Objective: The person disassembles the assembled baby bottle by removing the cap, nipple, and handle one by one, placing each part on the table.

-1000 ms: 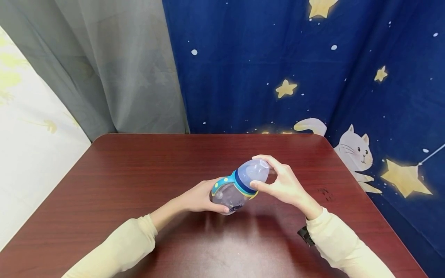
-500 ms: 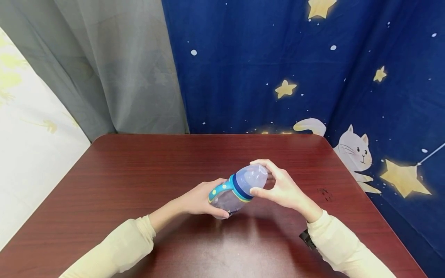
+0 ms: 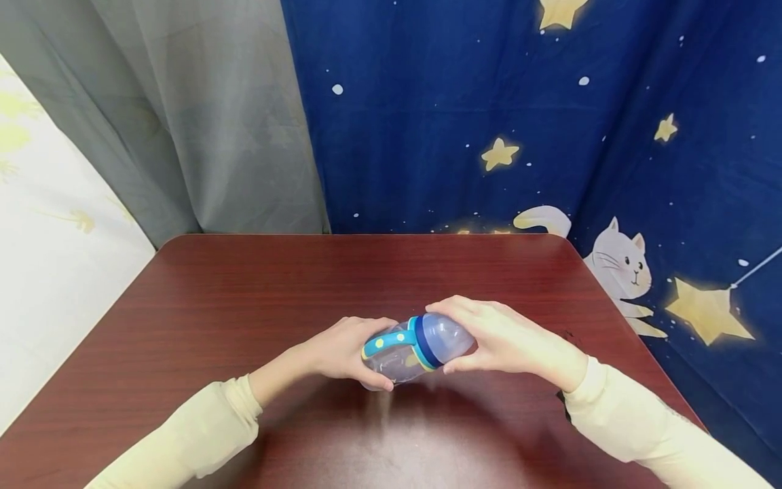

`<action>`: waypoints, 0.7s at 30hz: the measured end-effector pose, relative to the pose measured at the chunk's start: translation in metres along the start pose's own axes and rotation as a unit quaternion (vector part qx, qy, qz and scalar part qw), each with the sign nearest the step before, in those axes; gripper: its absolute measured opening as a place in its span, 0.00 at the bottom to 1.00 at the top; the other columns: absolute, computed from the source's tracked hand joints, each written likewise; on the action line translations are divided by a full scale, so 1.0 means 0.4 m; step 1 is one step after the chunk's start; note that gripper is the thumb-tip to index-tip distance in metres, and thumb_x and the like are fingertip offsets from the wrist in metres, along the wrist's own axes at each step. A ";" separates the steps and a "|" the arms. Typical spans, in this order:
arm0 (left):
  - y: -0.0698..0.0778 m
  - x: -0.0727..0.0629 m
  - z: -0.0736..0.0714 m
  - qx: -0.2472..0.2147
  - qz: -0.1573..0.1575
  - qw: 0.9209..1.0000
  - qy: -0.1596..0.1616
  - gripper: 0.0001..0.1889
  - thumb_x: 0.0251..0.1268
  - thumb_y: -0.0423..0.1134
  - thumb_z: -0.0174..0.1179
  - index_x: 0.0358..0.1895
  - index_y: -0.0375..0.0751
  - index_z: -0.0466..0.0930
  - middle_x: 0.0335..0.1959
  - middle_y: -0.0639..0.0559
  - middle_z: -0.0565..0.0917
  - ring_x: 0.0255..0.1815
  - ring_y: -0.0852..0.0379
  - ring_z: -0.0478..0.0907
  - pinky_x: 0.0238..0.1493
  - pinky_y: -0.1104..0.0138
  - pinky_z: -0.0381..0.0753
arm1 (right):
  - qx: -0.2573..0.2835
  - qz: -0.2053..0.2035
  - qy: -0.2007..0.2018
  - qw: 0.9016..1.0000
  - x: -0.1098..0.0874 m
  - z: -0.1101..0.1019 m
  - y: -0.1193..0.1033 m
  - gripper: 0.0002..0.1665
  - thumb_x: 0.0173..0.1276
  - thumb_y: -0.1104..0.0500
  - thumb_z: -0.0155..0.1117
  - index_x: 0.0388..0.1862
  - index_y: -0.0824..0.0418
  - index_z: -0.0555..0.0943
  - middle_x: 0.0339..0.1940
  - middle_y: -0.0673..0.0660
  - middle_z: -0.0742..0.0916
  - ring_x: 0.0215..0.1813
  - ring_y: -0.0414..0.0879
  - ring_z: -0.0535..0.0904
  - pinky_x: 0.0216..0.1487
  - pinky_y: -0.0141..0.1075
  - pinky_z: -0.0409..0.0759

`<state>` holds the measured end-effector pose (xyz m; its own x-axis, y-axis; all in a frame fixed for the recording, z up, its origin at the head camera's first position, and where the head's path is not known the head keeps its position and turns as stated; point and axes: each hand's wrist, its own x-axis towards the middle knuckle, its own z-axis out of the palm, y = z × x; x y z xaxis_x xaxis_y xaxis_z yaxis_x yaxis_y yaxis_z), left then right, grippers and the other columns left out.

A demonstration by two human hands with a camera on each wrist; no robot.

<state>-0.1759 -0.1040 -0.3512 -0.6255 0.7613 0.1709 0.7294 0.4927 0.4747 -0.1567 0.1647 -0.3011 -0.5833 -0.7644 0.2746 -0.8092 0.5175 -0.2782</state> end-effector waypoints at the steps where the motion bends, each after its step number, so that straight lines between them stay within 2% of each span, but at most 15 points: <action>1: 0.002 0.000 -0.001 0.002 0.002 1.000 0.001 0.39 0.33 0.68 0.62 0.52 0.49 0.69 0.35 0.65 0.75 0.33 0.68 0.71 0.32 0.73 0.72 | -0.021 -0.008 -0.005 1.000 0.002 -0.004 -0.004 0.44 0.47 0.31 0.58 0.60 0.51 0.65 0.50 0.45 0.74 0.41 0.37 0.73 0.36 0.32 0.74; 3: 0.005 0.001 -0.003 0.009 0.006 1.000 0.000 0.39 0.34 0.68 0.62 0.52 0.49 0.69 0.35 0.65 0.75 0.33 0.69 0.71 0.32 0.73 0.72 | -0.052 -0.020 -0.014 0.998 0.005 -0.009 -0.009 0.44 0.48 0.30 0.57 0.60 0.53 0.65 0.50 0.45 0.74 0.43 0.38 0.72 0.37 0.33 0.74; 7: 0.010 0.002 -0.003 0.019 0.015 1.000 -0.003 0.39 0.35 0.69 0.60 0.51 0.49 0.68 0.35 0.66 0.75 0.33 0.69 0.71 0.32 0.74 0.72 | -0.076 -0.037 -0.025 0.996 0.005 -0.014 -0.013 0.44 0.48 0.31 0.58 0.59 0.54 0.66 0.49 0.46 0.74 0.43 0.38 0.72 0.37 0.33 0.74; 14: 0.016 0.004 -0.006 0.025 0.041 0.999 -0.001 0.40 0.35 0.68 0.61 0.52 0.47 0.69 0.36 0.65 0.75 0.33 0.69 0.71 0.32 0.74 0.72 | -0.072 -0.093 -0.003 0.993 0.000 -0.019 0.003 0.42 0.49 0.33 0.60 0.56 0.58 0.68 0.48 0.47 0.76 0.41 0.39 0.74 0.35 0.33 0.75; 17: 0.018 0.004 -0.011 0.020 0.043 0.999 -0.003 0.40 0.34 0.68 0.62 0.53 0.47 0.69 0.36 0.65 0.75 0.33 0.69 0.71 0.32 0.74 0.72 | -0.073 -0.115 0.010 0.991 -0.002 -0.020 0.006 0.41 0.49 0.34 0.61 0.56 0.59 0.69 0.48 0.47 0.76 0.40 0.39 0.74 0.34 0.34 0.75; 21: 0.016 0.006 -0.014 0.005 0.040 0.999 -0.012 0.40 0.35 0.68 0.61 0.53 0.48 0.69 0.36 0.66 0.75 0.33 0.70 0.71 0.31 0.74 0.72 | -0.071 -0.124 0.019 0.990 -0.006 -0.022 0.007 0.41 0.48 0.35 0.62 0.55 0.59 0.69 0.48 0.48 0.77 0.41 0.40 0.75 0.34 0.34 0.75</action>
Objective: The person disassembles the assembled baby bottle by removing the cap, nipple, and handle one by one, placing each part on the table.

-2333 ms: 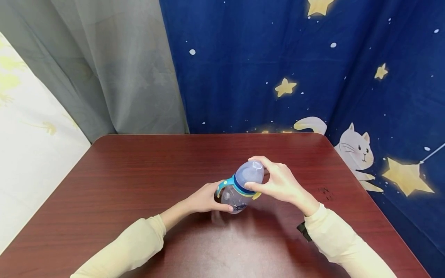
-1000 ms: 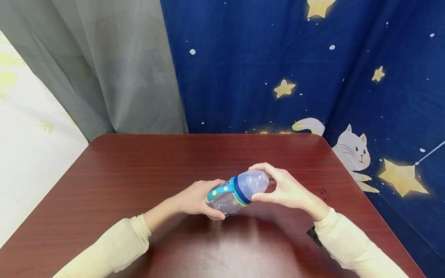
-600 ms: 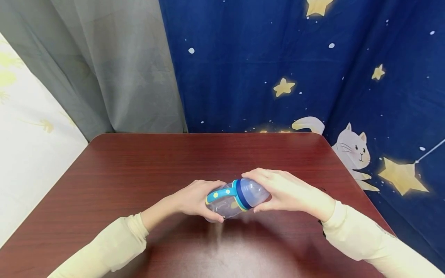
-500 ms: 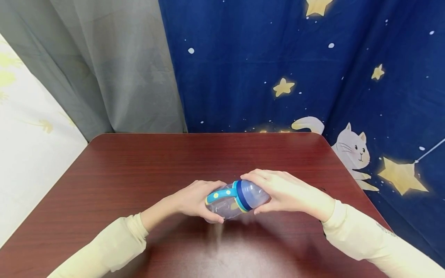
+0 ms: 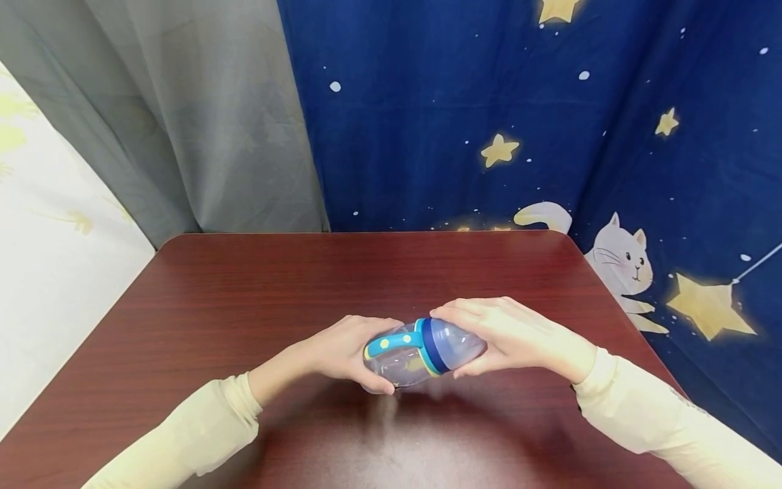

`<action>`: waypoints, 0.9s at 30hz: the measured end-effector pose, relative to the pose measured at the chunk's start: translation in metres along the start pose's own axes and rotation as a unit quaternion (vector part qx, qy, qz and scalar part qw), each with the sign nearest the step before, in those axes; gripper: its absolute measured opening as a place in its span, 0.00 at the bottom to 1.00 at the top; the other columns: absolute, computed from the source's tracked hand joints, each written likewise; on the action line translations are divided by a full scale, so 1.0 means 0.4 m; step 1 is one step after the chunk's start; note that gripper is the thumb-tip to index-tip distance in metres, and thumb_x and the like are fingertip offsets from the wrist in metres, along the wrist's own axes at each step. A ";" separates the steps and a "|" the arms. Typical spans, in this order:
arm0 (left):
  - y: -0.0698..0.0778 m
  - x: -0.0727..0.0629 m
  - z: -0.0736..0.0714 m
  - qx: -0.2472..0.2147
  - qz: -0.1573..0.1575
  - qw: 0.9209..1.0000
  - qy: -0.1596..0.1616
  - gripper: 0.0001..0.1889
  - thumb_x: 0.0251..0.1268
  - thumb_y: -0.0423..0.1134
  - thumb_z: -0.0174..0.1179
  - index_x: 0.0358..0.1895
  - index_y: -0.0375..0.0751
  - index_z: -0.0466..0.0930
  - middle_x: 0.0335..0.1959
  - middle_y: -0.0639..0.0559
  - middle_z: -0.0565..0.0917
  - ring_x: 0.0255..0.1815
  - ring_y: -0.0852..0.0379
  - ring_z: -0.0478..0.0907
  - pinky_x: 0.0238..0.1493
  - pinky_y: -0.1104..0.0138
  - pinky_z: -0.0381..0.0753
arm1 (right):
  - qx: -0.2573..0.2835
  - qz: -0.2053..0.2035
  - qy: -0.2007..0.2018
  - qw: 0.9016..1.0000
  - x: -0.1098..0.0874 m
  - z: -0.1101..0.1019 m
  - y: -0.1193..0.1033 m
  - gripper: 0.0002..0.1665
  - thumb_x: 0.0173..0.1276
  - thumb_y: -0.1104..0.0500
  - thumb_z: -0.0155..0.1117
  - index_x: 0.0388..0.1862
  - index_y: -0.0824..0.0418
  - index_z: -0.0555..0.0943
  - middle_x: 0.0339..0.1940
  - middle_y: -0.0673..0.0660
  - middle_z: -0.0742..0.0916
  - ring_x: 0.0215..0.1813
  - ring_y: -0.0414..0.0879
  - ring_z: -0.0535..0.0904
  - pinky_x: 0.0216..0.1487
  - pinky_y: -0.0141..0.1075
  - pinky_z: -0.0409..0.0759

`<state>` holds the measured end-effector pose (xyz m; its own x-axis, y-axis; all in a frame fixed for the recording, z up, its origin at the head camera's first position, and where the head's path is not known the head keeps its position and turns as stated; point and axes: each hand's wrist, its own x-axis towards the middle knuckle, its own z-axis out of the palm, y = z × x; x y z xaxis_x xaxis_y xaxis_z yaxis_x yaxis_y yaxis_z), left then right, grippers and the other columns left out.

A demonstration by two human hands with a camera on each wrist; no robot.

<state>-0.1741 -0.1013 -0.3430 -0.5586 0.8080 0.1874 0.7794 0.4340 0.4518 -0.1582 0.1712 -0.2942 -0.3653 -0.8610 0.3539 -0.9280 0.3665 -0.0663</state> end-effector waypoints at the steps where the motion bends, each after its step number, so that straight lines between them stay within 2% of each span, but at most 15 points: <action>1: -0.001 0.000 0.000 -0.005 0.002 1.000 0.000 0.40 0.35 0.68 0.62 0.53 0.48 0.69 0.35 0.66 0.75 0.33 0.70 0.71 0.31 0.74 0.72 | 0.001 -0.001 0.001 1.000 -0.001 -0.001 0.001 0.41 0.48 0.35 0.62 0.55 0.59 0.70 0.48 0.48 0.77 0.41 0.40 0.74 0.35 0.34 0.75; 6: -0.021 -0.015 -0.002 -0.038 0.000 0.999 -0.016 0.38 0.36 0.65 0.63 0.53 0.49 0.70 0.35 0.66 0.76 0.33 0.68 0.72 0.31 0.73 0.73 | 0.001 -0.004 0.010 1.000 -0.014 -0.024 0.013 0.40 0.47 0.38 0.66 0.56 0.57 0.70 0.51 0.48 0.76 0.45 0.39 0.73 0.38 0.34 0.74; 9: -0.039 -0.041 -0.006 -0.041 -0.021 0.999 -0.024 0.37 0.36 0.65 0.64 0.53 0.50 0.70 0.35 0.67 0.75 0.34 0.68 0.71 0.31 0.72 0.73 | -0.017 0.023 0.042 0.999 -0.040 -0.059 0.029 0.41 0.44 0.39 0.69 0.55 0.56 0.71 0.49 0.46 0.76 0.42 0.38 0.73 0.34 0.32 0.74; 11: -0.047 -0.052 -0.010 -0.032 -0.033 0.999 -0.017 0.37 0.36 0.65 0.63 0.53 0.51 0.70 0.35 0.67 0.75 0.34 0.68 0.71 0.31 0.72 0.73 | -0.028 0.046 0.054 0.997 -0.054 -0.082 0.040 0.42 0.43 0.39 0.69 0.55 0.55 0.70 0.48 0.45 0.76 0.40 0.36 0.72 0.32 0.30 0.74; 14: -0.050 -0.050 -0.016 -0.031 -0.034 0.999 -0.001 0.37 0.36 0.65 0.64 0.54 0.52 0.69 0.37 0.68 0.75 0.36 0.68 0.71 0.33 0.71 0.73 | -0.037 0.063 0.053 0.996 -0.061 -0.095 0.050 0.42 0.42 0.40 0.70 0.56 0.55 0.70 0.47 0.45 0.76 0.38 0.36 0.72 0.29 0.30 0.73; 27: -0.061 -0.044 -0.018 -0.030 -0.033 0.999 0.014 0.40 0.35 0.65 0.63 0.56 0.51 0.67 0.39 0.66 0.74 0.37 0.68 0.71 0.34 0.71 0.73 | -0.043 0.115 0.047 0.991 -0.055 -0.083 0.054 0.44 0.39 0.37 0.71 0.55 0.53 0.69 0.43 0.45 0.77 0.35 0.36 0.72 0.28 0.31 0.73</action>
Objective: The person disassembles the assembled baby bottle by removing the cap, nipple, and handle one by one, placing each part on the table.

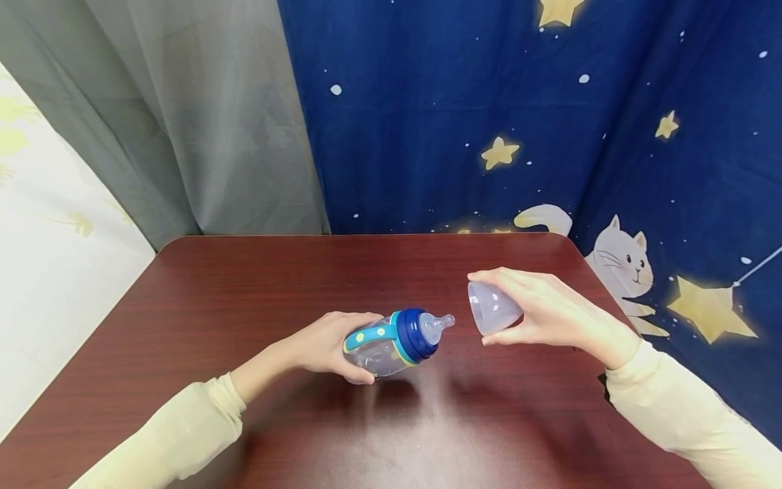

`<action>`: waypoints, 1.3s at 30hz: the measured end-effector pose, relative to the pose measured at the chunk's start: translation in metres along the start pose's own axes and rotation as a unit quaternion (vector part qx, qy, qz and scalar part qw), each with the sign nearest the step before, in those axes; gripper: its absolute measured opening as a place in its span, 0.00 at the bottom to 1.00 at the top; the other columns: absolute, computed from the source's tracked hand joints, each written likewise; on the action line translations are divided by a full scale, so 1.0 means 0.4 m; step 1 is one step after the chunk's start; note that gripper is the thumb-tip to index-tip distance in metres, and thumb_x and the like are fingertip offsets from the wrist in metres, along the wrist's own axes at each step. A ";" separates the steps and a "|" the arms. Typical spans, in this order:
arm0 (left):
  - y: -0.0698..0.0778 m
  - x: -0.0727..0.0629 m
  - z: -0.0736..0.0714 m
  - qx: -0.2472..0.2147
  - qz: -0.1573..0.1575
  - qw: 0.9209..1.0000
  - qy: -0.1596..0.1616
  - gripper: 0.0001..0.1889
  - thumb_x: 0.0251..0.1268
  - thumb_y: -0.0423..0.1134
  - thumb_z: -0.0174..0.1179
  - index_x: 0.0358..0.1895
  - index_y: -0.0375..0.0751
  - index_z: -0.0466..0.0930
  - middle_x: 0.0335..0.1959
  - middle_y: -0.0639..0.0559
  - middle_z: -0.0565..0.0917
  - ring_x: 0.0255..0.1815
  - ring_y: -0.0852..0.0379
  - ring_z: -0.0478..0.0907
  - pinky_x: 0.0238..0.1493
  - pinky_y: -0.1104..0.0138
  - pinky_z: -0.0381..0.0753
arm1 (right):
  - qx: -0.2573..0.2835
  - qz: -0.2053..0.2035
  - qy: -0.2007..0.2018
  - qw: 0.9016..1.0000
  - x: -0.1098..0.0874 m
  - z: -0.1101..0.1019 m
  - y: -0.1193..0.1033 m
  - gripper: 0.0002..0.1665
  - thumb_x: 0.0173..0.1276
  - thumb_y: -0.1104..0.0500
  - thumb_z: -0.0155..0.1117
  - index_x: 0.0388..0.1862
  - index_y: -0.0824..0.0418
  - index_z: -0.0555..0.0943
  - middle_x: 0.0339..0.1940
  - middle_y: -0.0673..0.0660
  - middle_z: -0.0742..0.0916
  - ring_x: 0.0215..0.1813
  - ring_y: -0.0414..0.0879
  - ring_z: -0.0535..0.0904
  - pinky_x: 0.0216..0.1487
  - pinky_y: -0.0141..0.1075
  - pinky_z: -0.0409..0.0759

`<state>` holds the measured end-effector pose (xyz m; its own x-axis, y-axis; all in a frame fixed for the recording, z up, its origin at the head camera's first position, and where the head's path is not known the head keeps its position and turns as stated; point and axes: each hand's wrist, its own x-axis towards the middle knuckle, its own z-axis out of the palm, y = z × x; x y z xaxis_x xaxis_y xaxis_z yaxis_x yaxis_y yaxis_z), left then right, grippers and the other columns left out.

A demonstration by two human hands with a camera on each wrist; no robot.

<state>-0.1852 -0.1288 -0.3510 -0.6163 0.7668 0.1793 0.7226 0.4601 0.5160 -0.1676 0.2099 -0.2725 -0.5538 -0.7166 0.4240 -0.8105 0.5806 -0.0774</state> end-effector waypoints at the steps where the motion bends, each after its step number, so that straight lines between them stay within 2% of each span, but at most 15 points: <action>1: 0.000 0.000 0.001 -0.002 0.000 1.000 0.001 0.40 0.35 0.65 0.63 0.56 0.51 0.67 0.39 0.66 0.74 0.37 0.68 0.71 0.34 0.71 0.73 | 0.004 0.008 -0.001 1.000 0.000 -0.001 -0.002 0.44 0.38 0.37 0.71 0.55 0.53 0.69 0.41 0.45 0.77 0.34 0.36 0.72 0.28 0.30 0.73; 6: 0.001 0.000 0.002 0.009 0.009 1.000 0.015 0.40 0.35 0.65 0.64 0.55 0.50 0.68 0.39 0.66 0.75 0.36 0.68 0.71 0.34 0.71 0.73 | 0.015 0.029 -0.002 0.999 0.004 -0.014 -0.003 0.44 0.37 0.36 0.71 0.52 0.53 0.68 0.39 0.45 0.78 0.33 0.35 0.72 0.27 0.29 0.73; 14: 0.003 0.000 -0.005 0.012 0.013 0.999 0.039 0.41 0.34 0.64 0.65 0.56 0.48 0.67 0.39 0.63 0.75 0.37 0.66 0.72 0.34 0.71 0.73 | -0.015 -0.003 0.028 0.999 0.006 -0.054 0.024 0.45 0.36 0.39 0.73 0.54 0.55 0.70 0.46 0.46 0.77 0.39 0.36 0.71 0.29 0.31 0.74; 21: 0.002 -0.002 -0.004 0.007 0.010 0.999 0.040 0.41 0.36 0.64 0.64 0.56 0.47 0.67 0.39 0.62 0.75 0.37 0.65 0.72 0.34 0.70 0.73 | -0.043 0.005 0.052 0.998 -0.005 -0.083 0.037 0.45 0.35 0.41 0.73 0.54 0.56 0.71 0.48 0.49 0.77 0.42 0.39 0.72 0.33 0.35 0.73; 30: 0.000 -0.002 0.001 0.004 0.008 0.999 0.044 0.41 0.35 0.63 0.65 0.57 0.47 0.67 0.39 0.63 0.75 0.37 0.66 0.71 0.34 0.70 0.73 | -0.060 -0.002 0.081 0.995 -0.019 -0.108 0.053 0.47 0.33 0.42 0.74 0.55 0.56 0.71 0.48 0.47 0.77 0.40 0.37 0.73 0.35 0.28 0.68; 39: -0.001 0.000 0.002 -0.003 0.010 0.999 0.050 0.41 0.35 0.62 0.66 0.57 0.48 0.66 0.40 0.63 0.75 0.37 0.66 0.71 0.34 0.70 0.73 | -0.069 0.012 0.083 0.994 -0.035 -0.122 0.069 0.48 0.31 0.44 0.75 0.55 0.56 0.71 0.48 0.49 0.77 0.38 0.38 0.72 0.34 0.29 0.67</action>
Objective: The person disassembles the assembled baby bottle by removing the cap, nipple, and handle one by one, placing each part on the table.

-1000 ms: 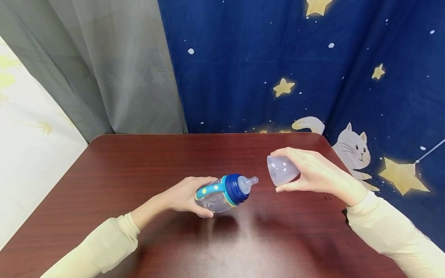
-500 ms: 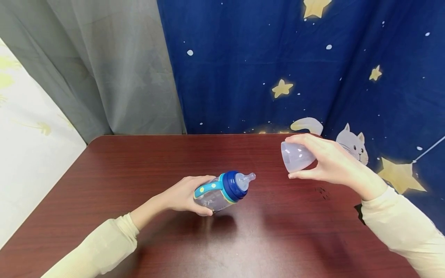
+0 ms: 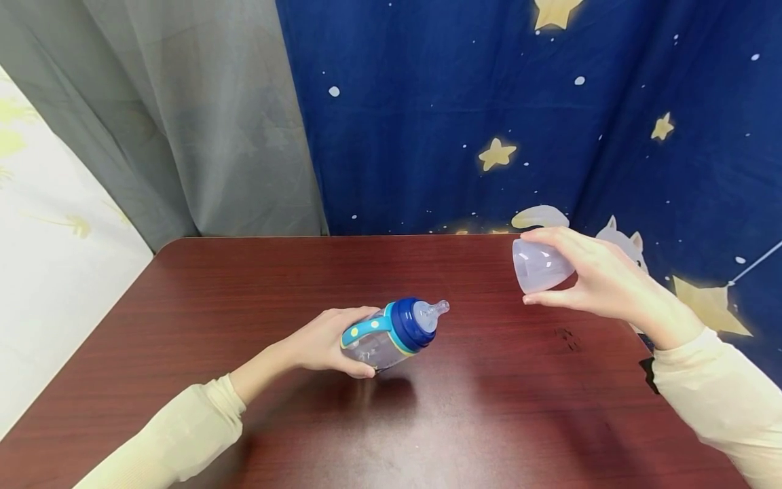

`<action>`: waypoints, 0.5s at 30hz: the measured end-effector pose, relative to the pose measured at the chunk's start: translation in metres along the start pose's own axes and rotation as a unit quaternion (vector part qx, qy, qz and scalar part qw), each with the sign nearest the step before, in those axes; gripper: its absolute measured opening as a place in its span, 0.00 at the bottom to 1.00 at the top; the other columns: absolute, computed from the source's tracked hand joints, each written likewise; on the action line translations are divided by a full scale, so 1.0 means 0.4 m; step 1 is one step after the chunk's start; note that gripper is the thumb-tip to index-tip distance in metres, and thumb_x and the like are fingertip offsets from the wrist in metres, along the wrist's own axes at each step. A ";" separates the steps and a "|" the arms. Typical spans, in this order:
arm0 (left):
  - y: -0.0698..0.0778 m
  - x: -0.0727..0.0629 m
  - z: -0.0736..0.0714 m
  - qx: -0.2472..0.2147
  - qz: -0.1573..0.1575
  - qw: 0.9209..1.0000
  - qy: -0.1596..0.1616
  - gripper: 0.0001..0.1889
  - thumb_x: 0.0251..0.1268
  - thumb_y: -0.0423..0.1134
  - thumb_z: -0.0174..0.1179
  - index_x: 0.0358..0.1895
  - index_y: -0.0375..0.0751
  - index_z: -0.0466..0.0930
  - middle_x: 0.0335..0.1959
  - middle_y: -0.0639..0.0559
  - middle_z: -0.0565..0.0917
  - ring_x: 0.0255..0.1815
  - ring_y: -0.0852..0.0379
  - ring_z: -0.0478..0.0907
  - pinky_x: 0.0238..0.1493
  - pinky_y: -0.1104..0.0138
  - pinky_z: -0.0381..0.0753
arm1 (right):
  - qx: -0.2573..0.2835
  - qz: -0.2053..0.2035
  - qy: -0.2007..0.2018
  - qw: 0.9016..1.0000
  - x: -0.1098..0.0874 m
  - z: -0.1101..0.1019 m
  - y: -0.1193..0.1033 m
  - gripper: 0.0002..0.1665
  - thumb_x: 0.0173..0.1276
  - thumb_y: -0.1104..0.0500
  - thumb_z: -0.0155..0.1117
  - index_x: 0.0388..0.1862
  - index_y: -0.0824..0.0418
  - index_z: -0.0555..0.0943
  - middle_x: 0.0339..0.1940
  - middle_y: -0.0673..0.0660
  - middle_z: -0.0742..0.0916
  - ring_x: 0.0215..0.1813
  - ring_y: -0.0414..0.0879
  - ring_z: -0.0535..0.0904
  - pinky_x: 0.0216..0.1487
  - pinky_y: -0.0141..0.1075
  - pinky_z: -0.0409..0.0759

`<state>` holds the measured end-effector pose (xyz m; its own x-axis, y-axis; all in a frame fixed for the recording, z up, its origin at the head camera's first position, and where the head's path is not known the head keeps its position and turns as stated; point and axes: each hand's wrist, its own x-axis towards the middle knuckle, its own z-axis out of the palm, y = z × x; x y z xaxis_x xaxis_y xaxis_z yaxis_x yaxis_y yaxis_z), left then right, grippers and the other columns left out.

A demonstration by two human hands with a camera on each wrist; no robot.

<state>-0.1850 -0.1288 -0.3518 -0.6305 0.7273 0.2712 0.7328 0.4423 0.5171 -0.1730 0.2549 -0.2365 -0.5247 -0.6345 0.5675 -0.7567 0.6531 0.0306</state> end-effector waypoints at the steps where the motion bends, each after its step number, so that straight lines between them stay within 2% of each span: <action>1: 0.000 0.000 0.000 0.000 0.001 1.000 0.001 0.41 0.35 0.62 0.66 0.57 0.47 0.66 0.40 0.63 0.75 0.37 0.66 0.71 0.34 0.70 0.73 | -0.003 0.003 0.000 1.000 -0.002 -0.001 0.002 0.48 0.31 0.44 0.75 0.55 0.56 0.71 0.48 0.49 0.77 0.38 0.38 0.72 0.34 0.29 0.67; 15: -0.001 0.004 0.004 -0.010 0.000 1.000 -0.002 0.40 0.36 0.62 0.66 0.57 0.48 0.66 0.40 0.64 0.75 0.38 0.66 0.72 0.35 0.70 0.73 | -0.020 0.018 0.002 1.000 -0.024 0.003 0.026 0.47 0.31 0.43 0.75 0.54 0.56 0.71 0.45 0.50 0.78 0.35 0.39 0.73 0.33 0.29 0.67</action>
<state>-0.1857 -0.1270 -0.3528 -0.6300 0.7291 0.2675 0.7270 0.4325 0.5333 -0.1763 0.2671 -0.2424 -0.5492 -0.6095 0.5717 -0.7216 0.6909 0.0434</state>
